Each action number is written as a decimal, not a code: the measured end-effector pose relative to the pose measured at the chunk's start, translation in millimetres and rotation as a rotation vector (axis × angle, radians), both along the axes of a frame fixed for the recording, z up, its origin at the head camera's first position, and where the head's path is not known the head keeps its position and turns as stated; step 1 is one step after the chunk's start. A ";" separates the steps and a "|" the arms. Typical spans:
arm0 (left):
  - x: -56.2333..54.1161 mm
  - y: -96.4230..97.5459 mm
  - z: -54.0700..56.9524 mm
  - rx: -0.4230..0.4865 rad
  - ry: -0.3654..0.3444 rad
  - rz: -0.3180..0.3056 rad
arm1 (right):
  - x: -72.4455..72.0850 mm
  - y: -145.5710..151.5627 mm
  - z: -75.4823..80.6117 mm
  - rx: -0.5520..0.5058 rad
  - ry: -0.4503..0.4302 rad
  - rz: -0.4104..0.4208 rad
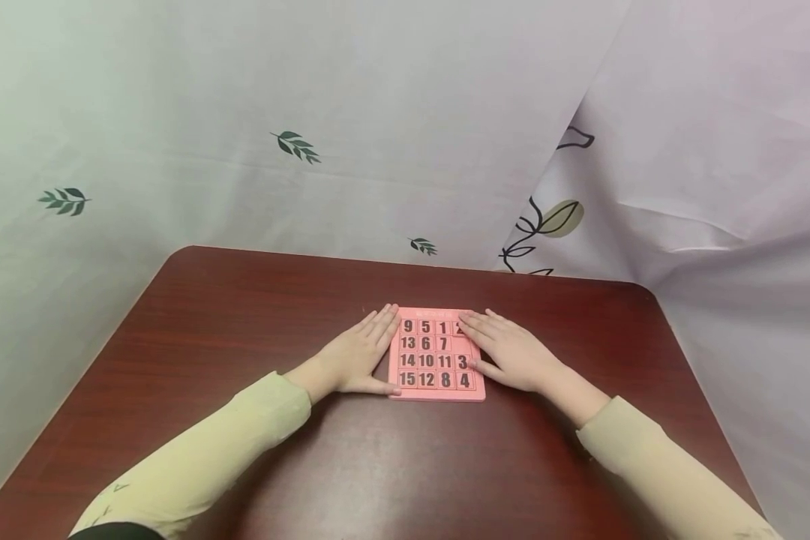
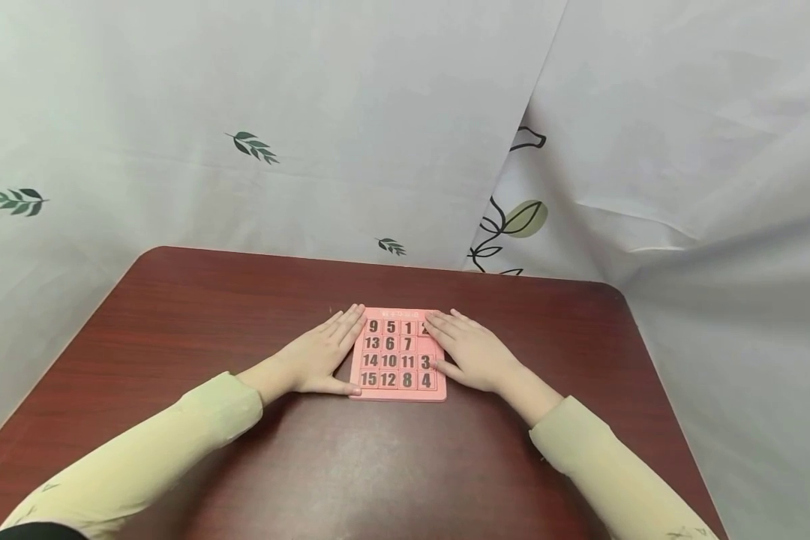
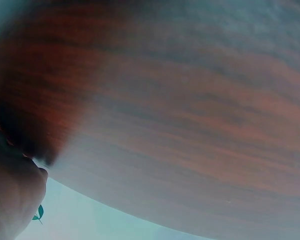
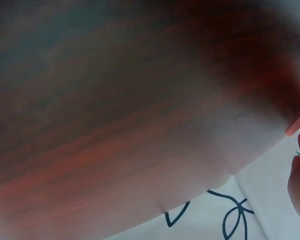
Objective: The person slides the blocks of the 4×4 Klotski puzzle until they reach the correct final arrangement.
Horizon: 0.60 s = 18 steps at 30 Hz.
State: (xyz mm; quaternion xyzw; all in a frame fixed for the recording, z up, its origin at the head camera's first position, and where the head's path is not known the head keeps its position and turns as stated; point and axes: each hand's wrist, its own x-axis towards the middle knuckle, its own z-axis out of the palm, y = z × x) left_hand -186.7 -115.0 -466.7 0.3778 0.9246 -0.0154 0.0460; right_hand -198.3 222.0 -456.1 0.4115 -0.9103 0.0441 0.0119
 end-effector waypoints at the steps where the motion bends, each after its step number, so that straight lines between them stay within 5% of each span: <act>1: 0.0 0.3 -0.1 -0.002 0.001 0.000 | -0.1 0.1 -0.3 0.006 -0.008 -0.006; 18: -0.3 0.7 -1.9 -0.002 -0.001 0.008 | 29.0 5.6 -6.2 -0.017 0.040 0.059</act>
